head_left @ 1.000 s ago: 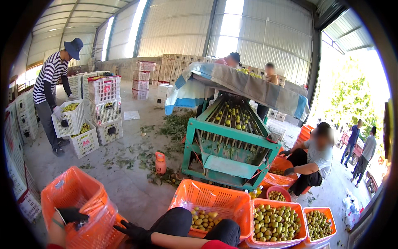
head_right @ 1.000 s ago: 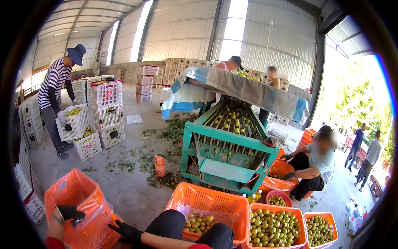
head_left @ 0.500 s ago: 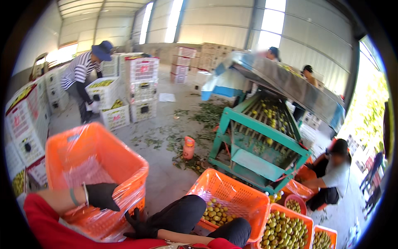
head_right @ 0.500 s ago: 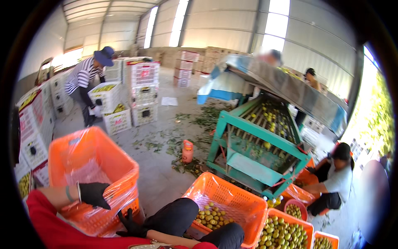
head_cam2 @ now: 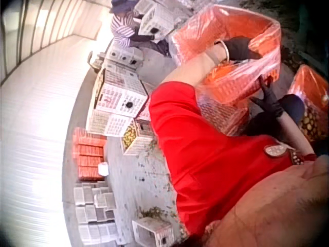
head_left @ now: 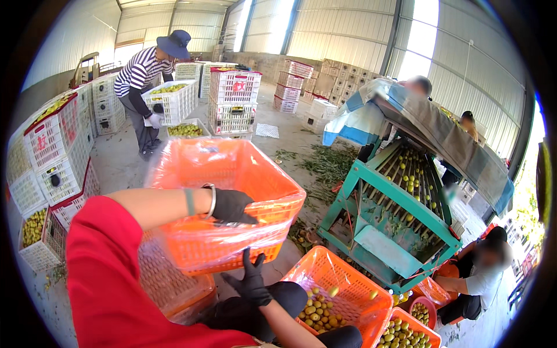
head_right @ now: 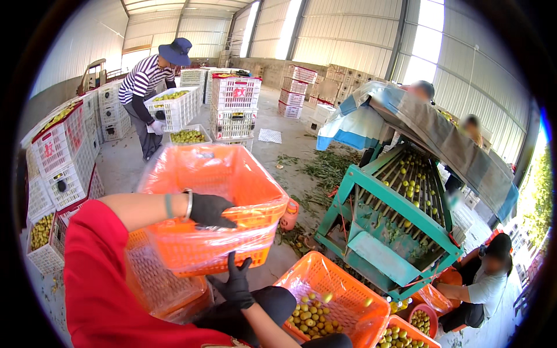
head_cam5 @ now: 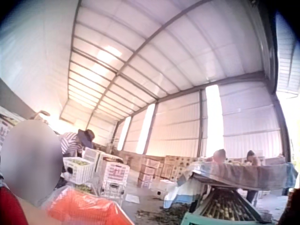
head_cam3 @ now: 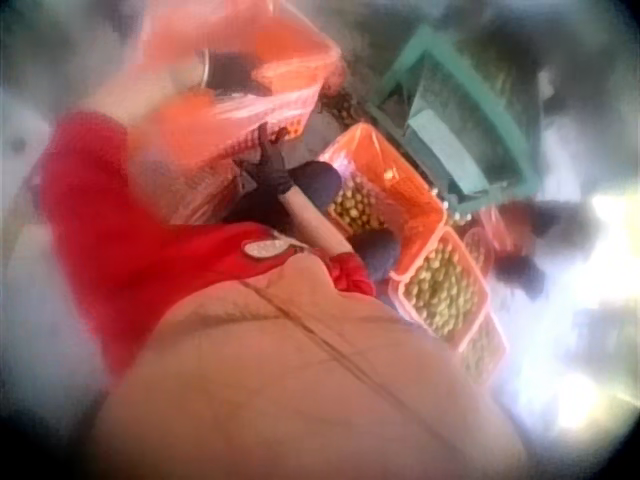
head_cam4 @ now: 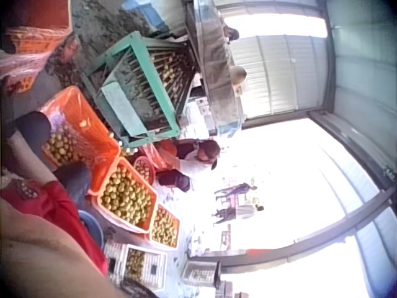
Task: The person sorts green olives by hand from an orange basket, tossing them into a processing machine. The person repeatedly scoops olives and transfers them, occasionally moving a blue bowl to the side.
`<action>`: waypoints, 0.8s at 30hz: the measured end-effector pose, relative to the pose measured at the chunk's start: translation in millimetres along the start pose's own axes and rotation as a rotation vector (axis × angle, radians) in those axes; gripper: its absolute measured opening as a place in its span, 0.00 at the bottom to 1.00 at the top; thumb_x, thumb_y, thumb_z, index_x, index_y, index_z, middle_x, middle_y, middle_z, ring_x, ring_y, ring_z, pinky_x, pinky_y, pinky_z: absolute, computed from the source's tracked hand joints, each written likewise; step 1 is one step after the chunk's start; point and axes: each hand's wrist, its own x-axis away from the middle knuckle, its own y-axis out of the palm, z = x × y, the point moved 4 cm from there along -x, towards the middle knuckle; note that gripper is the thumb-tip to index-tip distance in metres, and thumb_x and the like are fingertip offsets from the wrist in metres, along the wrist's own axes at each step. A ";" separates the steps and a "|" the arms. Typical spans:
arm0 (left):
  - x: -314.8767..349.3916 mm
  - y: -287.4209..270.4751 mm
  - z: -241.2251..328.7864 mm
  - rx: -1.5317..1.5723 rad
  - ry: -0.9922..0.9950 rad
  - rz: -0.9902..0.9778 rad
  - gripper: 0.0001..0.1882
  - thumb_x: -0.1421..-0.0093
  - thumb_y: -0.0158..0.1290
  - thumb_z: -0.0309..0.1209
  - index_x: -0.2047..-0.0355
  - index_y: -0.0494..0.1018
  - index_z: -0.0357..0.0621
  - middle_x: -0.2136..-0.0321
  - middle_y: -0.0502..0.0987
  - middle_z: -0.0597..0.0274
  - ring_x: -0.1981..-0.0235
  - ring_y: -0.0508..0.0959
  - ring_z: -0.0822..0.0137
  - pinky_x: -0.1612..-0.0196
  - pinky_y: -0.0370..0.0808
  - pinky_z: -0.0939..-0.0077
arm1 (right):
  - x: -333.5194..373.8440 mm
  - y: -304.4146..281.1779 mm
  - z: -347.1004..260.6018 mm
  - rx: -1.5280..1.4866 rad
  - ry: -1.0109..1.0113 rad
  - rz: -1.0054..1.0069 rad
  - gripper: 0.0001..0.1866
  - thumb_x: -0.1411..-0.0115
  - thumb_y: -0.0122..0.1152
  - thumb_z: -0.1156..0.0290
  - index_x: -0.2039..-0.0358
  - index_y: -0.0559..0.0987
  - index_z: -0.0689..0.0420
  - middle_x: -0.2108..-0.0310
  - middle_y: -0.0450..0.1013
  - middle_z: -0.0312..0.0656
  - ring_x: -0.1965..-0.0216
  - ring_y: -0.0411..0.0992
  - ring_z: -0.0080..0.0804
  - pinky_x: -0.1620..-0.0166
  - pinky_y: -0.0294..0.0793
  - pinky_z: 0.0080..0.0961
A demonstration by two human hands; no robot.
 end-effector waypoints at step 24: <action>-256.0 339.5 -119.4 0.321 -0.404 0.377 0.16 0.42 0.48 0.40 0.61 0.67 0.41 0.70 0.78 0.44 0.66 0.78 0.46 0.63 0.73 0.53 | -38.7 -23.0 185.6 0.365 0.733 -0.972 0.35 0.46 0.53 0.42 0.49 0.73 0.58 0.54 0.72 0.52 0.50 0.71 0.42 0.47 0.67 0.32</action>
